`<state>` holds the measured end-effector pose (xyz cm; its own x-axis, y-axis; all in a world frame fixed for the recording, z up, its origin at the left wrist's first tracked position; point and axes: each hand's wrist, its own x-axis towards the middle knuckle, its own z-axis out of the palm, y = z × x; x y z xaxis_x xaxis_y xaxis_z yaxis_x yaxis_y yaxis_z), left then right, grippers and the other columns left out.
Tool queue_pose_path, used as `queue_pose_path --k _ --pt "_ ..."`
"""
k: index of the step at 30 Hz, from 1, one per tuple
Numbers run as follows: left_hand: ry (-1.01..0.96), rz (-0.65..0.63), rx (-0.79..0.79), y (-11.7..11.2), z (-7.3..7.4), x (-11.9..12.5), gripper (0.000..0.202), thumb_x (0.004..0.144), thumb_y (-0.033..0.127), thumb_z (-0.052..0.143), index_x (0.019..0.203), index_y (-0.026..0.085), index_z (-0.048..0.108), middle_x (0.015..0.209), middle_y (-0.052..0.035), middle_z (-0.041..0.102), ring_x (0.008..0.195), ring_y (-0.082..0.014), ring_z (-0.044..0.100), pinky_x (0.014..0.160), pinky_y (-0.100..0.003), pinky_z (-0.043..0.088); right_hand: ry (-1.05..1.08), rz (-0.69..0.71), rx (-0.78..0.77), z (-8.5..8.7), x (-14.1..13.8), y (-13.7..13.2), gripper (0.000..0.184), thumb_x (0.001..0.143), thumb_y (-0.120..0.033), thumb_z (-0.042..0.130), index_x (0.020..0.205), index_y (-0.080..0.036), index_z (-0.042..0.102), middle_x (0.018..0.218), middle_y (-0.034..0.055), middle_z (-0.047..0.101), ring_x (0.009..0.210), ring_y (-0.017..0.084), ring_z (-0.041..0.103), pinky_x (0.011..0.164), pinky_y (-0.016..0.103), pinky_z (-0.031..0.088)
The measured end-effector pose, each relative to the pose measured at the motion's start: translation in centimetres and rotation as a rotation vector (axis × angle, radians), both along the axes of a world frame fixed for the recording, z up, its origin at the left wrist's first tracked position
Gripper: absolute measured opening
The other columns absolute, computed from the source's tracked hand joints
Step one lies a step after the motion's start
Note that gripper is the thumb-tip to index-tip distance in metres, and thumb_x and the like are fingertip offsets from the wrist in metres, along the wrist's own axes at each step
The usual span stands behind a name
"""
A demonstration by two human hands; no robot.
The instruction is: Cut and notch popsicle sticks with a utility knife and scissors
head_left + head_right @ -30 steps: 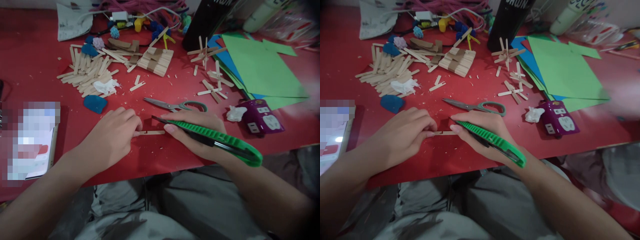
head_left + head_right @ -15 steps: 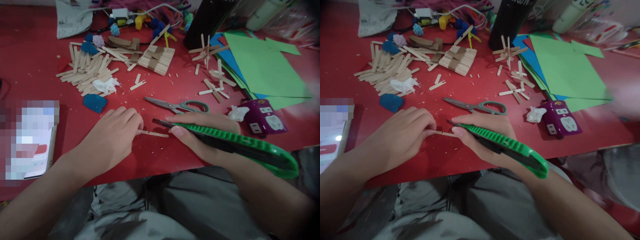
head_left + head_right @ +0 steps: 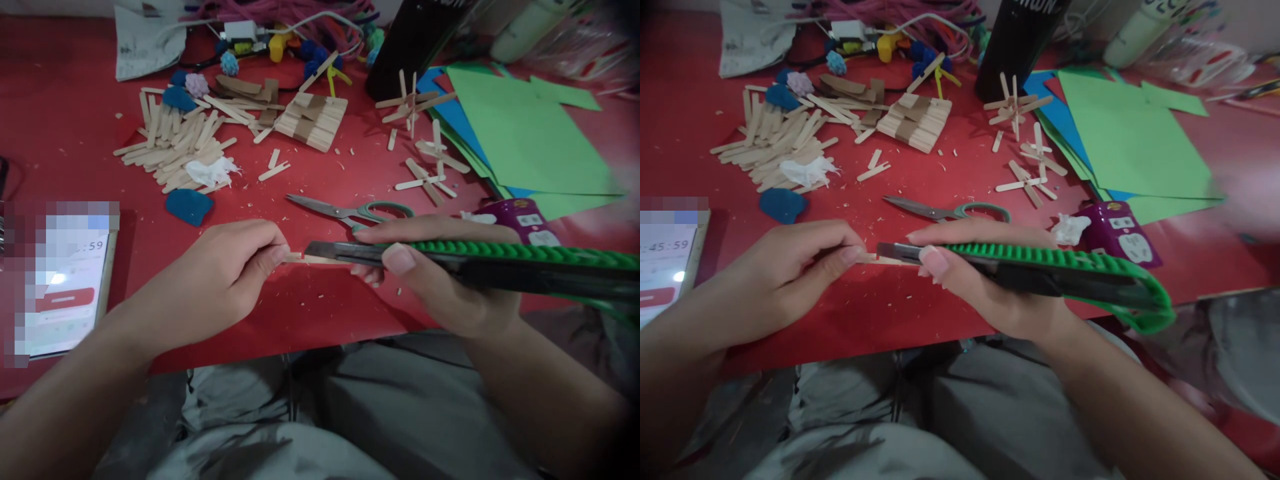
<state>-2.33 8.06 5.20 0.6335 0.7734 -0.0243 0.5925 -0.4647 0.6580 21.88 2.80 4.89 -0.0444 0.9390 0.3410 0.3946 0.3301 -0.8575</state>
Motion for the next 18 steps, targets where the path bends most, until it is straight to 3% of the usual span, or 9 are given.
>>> queue_pose_path --k 6,11,18 --pt "-0.013 0.035 -0.118 -0.21 0.55 0.34 0.027 0.099 0.034 0.047 0.081 0.020 0.061 0.063 0.0038 0.060 0.057 -0.0110 0.051 0.053 -0.024 0.037 0.004 -0.034 -0.075 0.64 -0.65 -0.53 0.009 0.084 -0.027 0.077 0.090 -0.031 0.083 0.074 -0.0039 0.078 0.059 0.013 0.072 0.062 0.022 0.060" --pt "0.005 0.056 -0.122 -0.16 0.63 0.23 0.030 0.099 0.037 0.047 0.080 0.020 0.061 0.063 0.0034 0.060 0.058 -0.0115 0.051 0.051 -0.023 0.036 -0.042 -0.049 -0.088 0.57 -0.57 -0.50 0.008 0.084 -0.030 0.077 0.090 -0.032 0.083 0.075 -0.0030 0.078 0.062 0.016 0.073 0.063 0.026 0.061" --pt "0.003 0.054 -0.112 -0.16 0.41 0.13 0.030 0.099 0.036 0.047 0.079 0.019 0.062 0.065 0.0035 0.060 0.059 -0.0106 0.051 0.051 -0.022 0.036 -0.020 -0.038 -0.067 0.49 -0.63 -0.52 0.009 0.085 -0.027 0.077 0.090 -0.031 0.083 0.077 -0.0056 0.079 0.063 0.011 0.074 0.064 0.018 0.060"
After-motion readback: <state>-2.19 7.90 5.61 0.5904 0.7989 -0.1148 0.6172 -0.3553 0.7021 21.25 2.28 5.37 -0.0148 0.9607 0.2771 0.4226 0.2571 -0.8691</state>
